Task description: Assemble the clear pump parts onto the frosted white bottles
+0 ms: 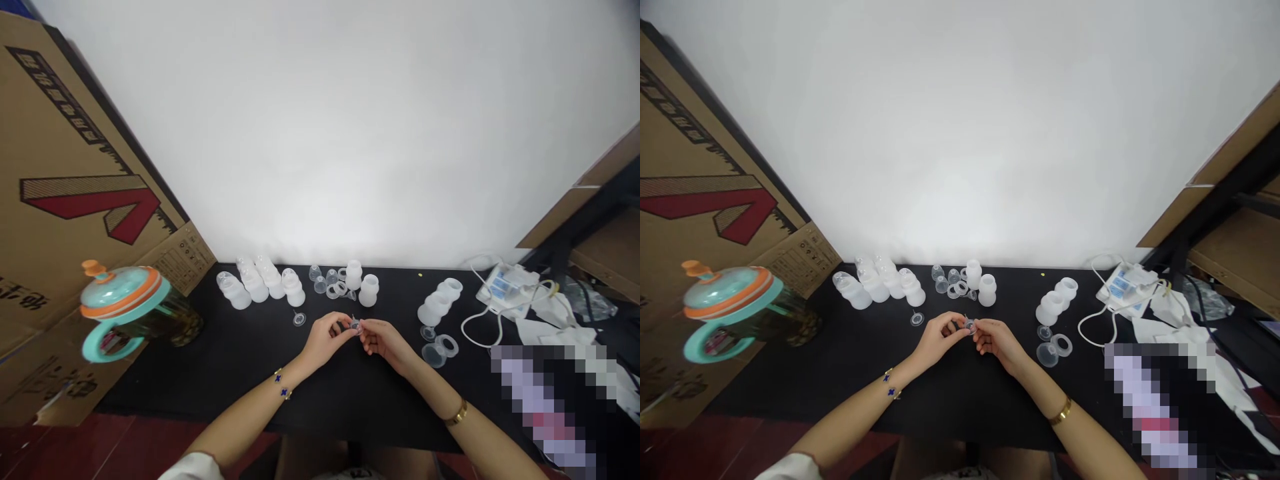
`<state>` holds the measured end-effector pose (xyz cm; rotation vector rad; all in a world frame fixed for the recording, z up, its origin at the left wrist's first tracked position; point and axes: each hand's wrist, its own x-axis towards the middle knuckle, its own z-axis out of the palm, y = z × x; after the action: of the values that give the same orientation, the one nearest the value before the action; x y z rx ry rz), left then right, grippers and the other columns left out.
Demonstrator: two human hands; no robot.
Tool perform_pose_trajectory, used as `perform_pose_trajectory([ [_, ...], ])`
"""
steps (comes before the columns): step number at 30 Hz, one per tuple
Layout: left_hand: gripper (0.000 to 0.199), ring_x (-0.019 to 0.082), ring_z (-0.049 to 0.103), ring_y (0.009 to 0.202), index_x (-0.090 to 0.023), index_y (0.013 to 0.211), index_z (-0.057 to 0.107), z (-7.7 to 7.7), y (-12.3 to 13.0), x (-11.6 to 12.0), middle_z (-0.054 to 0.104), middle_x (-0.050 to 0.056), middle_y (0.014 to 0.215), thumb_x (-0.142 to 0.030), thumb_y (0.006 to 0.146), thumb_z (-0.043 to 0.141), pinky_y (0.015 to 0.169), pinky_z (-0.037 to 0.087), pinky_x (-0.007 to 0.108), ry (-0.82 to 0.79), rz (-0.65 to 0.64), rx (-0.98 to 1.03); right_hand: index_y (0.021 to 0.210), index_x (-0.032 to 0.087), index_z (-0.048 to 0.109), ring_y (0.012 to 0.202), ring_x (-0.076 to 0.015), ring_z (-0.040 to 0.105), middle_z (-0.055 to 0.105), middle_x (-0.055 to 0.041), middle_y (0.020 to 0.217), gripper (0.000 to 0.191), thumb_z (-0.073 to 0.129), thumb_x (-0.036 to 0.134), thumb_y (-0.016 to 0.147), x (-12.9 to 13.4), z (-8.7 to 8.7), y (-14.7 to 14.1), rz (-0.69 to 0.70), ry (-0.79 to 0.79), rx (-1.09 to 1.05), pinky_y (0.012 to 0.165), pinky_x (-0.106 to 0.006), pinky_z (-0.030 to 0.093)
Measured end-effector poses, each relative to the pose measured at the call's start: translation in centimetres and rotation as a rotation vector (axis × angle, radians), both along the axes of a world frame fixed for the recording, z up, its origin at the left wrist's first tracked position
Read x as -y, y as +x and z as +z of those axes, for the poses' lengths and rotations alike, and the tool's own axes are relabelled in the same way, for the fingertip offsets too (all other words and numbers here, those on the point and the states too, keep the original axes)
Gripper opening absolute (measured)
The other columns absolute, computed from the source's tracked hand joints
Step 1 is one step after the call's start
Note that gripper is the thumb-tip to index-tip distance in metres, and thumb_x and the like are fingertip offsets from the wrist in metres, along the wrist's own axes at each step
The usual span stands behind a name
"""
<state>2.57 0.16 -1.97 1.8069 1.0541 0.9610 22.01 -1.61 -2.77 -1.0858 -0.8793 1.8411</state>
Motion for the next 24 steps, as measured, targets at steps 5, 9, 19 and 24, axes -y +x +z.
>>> perform_pose_trajectory([
  [5, 0.021, 0.01, 0.056, 0.061, -0.019, 0.097, 0.069, 0.0, -0.1, 0.1, 0.066, 0.001, 0.088, -0.037, 0.086, 0.069, 0.059, 0.047, 0.023, 0.065, 0.003, -0.078, 0.08, 0.016, 0.064, 0.052, -0.0095, 0.058, 0.064, 0.0002, 0.068, 0.038, 0.066, 0.054, 0.083, -0.1, -0.3, -0.1, 0.018, 0.095, 0.154, 0.047, -0.019, 0.043],
  [9, 0.016, 0.013, 0.058, 0.069, -0.022, 0.098, 0.069, 0.3, -0.3, 0.3, 0.066, 0.001, 0.089, -0.034, 0.088, 0.067, 0.066, 0.048, 0.025, 0.192, 0.028, -0.254, 0.087, 0.017, 0.064, 0.046, -0.0107, 0.052, 0.06, 0.002, 0.062, 0.04, 0.058, 0.057, 0.084, -0.3, -0.7, -0.1, 0.013, 0.281, 0.451, 0.04, -0.021, 0.037],
  [19, 0.01, 0.021, 0.06, 0.096, -0.024, 0.099, 0.07, 0.1, -0.9, -0.8, 0.072, 0.001, 0.098, -0.029, 0.091, 0.066, 0.087, 0.048, 0.034, 0.272, 0.119, -0.43, 0.102, 0.024, 0.066, 0.068, -0.0178, 0.065, 0.07, 0.0007, 0.074, 0.017, 0.053, 0.031, 0.093, 0.3, 1.0, 0.5, 0.031, 0.626, 1.198, 0.061, -0.026, 0.044],
  [24, 0.01, 0.023, 0.06, 0.097, -0.023, 0.097, 0.072, -0.3, -1.1, -1.0, 0.071, 0.002, 0.099, -0.029, 0.089, 0.068, 0.088, 0.047, 0.036, 0.273, 0.115, -0.505, 0.096, 0.021, 0.067, 0.087, -0.022, 0.07, 0.073, -0.005, 0.094, 0.014, 0.054, 0.024, 0.096, 1.0, 3.6, 1.9, 0.066, 0.612, 1.76, 0.059, -0.025, 0.041],
])
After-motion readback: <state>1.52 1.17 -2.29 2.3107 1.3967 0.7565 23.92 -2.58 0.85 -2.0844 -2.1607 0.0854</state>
